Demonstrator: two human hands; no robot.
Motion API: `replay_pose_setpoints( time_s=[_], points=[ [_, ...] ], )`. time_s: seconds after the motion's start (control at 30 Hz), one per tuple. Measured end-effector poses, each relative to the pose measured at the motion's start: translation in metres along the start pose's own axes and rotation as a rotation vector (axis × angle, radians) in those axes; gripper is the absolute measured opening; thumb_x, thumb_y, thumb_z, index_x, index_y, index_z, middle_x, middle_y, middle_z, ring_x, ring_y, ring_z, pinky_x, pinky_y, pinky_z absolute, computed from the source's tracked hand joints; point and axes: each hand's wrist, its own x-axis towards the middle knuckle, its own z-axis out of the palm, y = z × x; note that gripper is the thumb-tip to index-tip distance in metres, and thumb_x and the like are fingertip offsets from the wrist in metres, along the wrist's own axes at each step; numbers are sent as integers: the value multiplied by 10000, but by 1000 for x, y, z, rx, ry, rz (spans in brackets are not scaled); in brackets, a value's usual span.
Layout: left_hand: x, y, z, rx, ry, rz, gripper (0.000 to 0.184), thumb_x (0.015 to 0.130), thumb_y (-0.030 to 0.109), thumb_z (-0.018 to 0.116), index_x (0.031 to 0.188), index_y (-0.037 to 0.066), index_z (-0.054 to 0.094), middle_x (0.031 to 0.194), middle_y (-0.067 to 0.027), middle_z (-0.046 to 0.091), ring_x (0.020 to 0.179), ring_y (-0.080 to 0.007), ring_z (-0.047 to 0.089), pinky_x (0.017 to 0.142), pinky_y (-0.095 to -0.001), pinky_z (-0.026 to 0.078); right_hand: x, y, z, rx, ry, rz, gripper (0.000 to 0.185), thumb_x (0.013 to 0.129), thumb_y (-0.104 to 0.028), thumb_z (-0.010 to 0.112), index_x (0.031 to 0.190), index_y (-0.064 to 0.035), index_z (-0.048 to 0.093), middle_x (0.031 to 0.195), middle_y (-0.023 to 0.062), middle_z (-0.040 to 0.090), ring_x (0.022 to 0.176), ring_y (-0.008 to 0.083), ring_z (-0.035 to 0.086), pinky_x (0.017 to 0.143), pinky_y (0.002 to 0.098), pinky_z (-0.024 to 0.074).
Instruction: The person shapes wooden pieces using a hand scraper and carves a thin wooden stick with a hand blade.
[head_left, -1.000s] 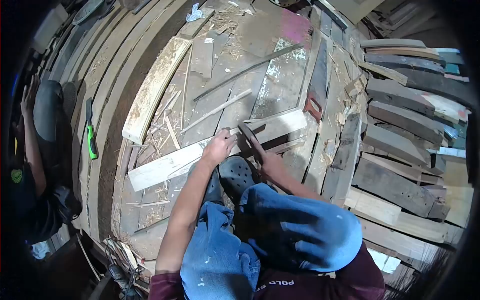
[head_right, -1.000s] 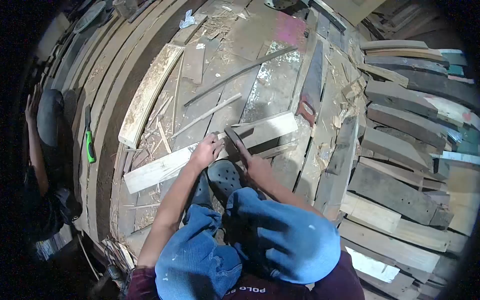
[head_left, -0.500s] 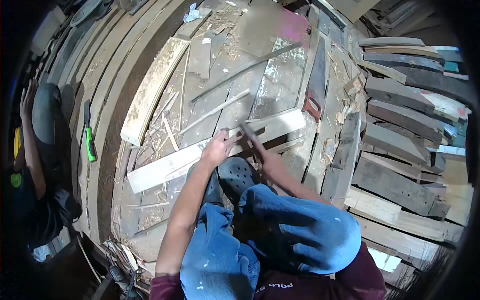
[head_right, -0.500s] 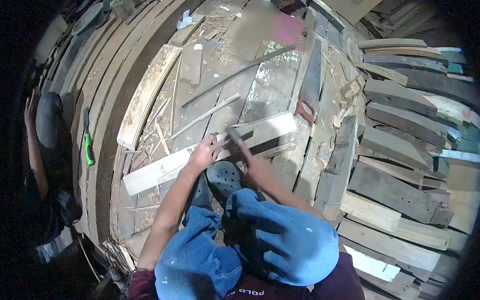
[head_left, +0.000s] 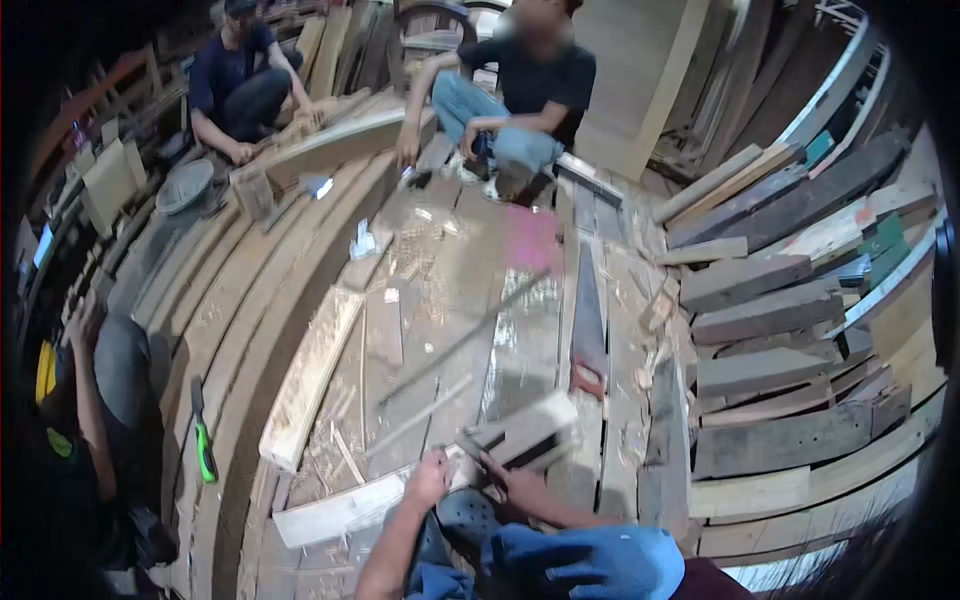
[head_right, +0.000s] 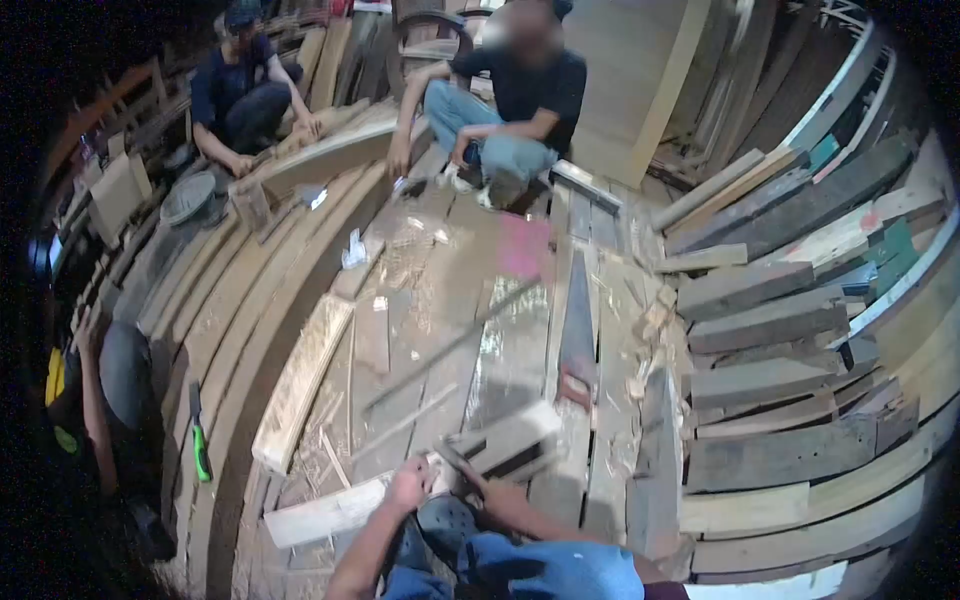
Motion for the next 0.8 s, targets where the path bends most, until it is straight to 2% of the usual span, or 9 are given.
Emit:
replay_pose_setpoints(
  time_s=[0.07, 0.17, 0.27, 0.37, 0.47, 0.5, 0.6, 0.8],
  points=[
    [-1, -8, 8, 32, 45, 82, 167, 880, 235, 629, 965, 100, 677, 916, -151, 557, 884, -339, 570, 764, -426, 502, -3, -3, 5, 4, -17, 35, 795, 855, -227, 554, 1529, -301, 140, 839, 249, 645, 732, 434, 636, 658, 524, 490],
    [-3, -5, 8, 81, 90, 136, 156, 850, 193, 673, 962, 88, 703, 848, -140, 563, 828, -323, 577, 727, -417, 504, -6, 1, 13, -14, 9, 27, 755, 877, -247, 532, 1526, -286, 149, 847, 264, 647, 762, 443, 640, 670, 535, 497],
    [-2, -5, 5, 93, -3, 85, 192, 888, 258, 629, 1010, 126, 697, 925, -125, 562, 917, -313, 571, 786, -421, 507, -8, 2, 14, -10, 38, -9, 739, 888, -255, 528, 1523, -279, 152, 845, 260, 650, 746, 446, 640, 671, 547, 498],
    [-3, 2, 0, 101, -24, 25, 195, 897, 275, 624, 1004, 132, 703, 953, -125, 562, 935, -305, 578, 807, -417, 512, -10, 0, 10, -1, 4, 5, 743, 889, -260, 532, 1522, -270, 143, 841, 255, 653, 719, 449, 639, 658, 554, 496],
    [-2, 2, 0, 82, -16, 21, 179, 889, 245, 616, 979, 115, 700, 984, -125, 564, 975, -296, 573, 835, -409, 511, -14, -3, 10, 15, -16, -24, 846, 857, -220, 568, 1526, -368, 72, 867, 246, 654, 780, 430, 652, 680, 540, 505],
    [0, 1, -1, 86, 5, 41, 173, 882, 233, 616, 971, 110, 700, 989, -125, 566, 986, -293, 570, 841, -406, 510, -17, -17, -6, -1, -141, 15, 850, 849, -224, 580, 1523, -377, 86, 867, 250, 655, 783, 428, 651, 681, 537, 498],
    [-3, -1, 1, 84, 6, 39, 140, 850, 194, 629, 897, 85, 704, 1027, -127, 577, 1030, -290, 561, 866, -393, 506, -12, -2, 3, -75, -113, -11, 805, 863, -230, 561, 1519, -383, 120, 861, 264, 648, 783, 429, 647, 671, 523, 494],
    [-1, -12, 9, 59, 73, 93, 140, 863, 210, 636, 881, 99, 720, 1055, -136, 581, 999, -298, 586, 870, -392, 510, -8, 2, 22, 93, 19, -82, 715, 901, -246, 512, 1521, -344, 169, 844, 273, 640, 754, 417, 646, 646, 500, 493]
  ],
)
